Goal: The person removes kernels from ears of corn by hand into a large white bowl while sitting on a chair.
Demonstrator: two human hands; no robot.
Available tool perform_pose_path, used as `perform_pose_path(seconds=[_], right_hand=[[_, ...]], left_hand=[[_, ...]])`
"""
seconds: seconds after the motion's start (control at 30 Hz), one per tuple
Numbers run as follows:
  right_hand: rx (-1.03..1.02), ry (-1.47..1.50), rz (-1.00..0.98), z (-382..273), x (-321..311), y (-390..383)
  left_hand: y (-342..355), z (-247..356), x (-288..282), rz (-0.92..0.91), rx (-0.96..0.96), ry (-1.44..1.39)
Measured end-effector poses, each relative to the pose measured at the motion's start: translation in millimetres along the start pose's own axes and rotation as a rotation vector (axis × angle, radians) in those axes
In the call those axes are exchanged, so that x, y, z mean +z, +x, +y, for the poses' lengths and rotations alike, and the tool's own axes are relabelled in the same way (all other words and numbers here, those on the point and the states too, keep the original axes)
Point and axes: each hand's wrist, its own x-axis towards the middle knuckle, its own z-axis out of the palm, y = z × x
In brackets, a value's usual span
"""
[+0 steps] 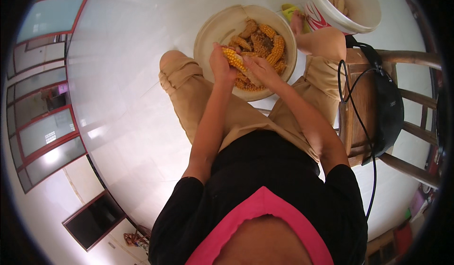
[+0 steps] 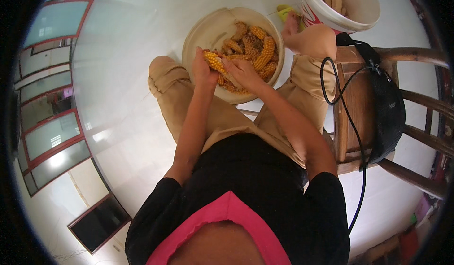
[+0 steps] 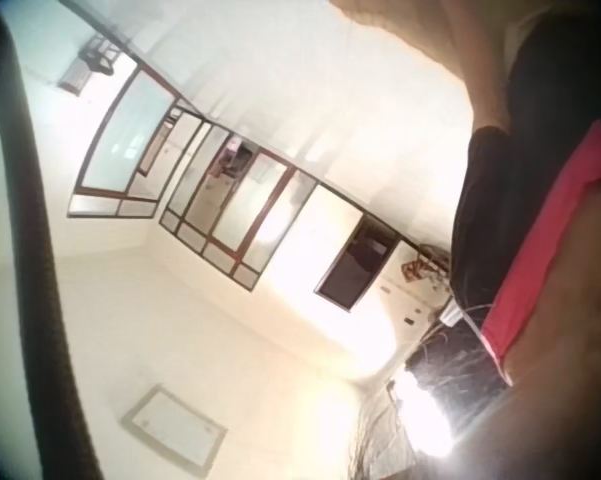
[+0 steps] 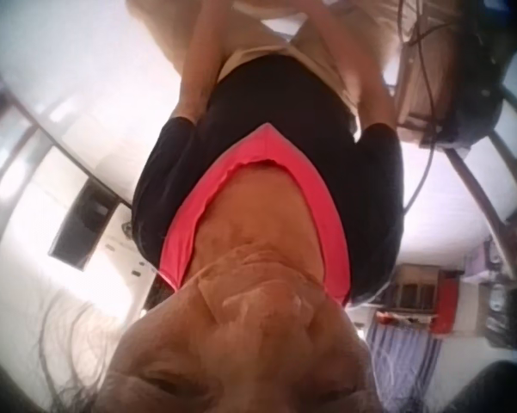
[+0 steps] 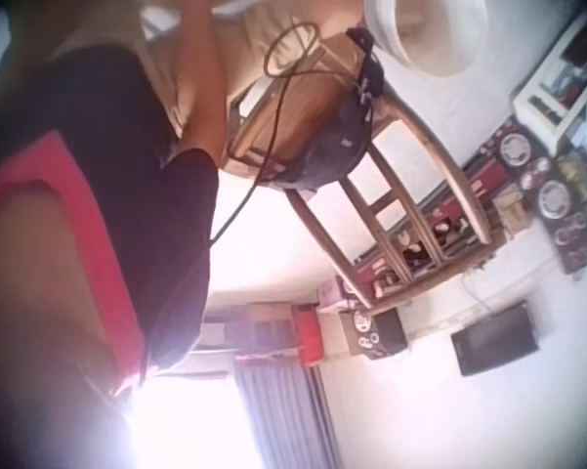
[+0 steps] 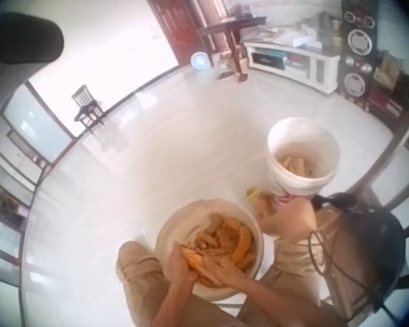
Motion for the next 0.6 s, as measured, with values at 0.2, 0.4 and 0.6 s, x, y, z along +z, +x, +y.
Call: perform_pose_path(seconds=[0.2, 0.4, 0.6], right_hand=[[-0.15, -0.215, 0.133, -6, 7, -4], [-0.181, -0.319, 0.179, -5, 4, -6], [-0.214, -0.068, 0.265, 2, 10, 1]], left_hand=[[-8, -9, 2, 0.103, 0.045, 0.08], [-10, -14, 3, 0.091, 0.1, 0.086], [-14, -8, 15, 0.053, 0.097, 0.044]])
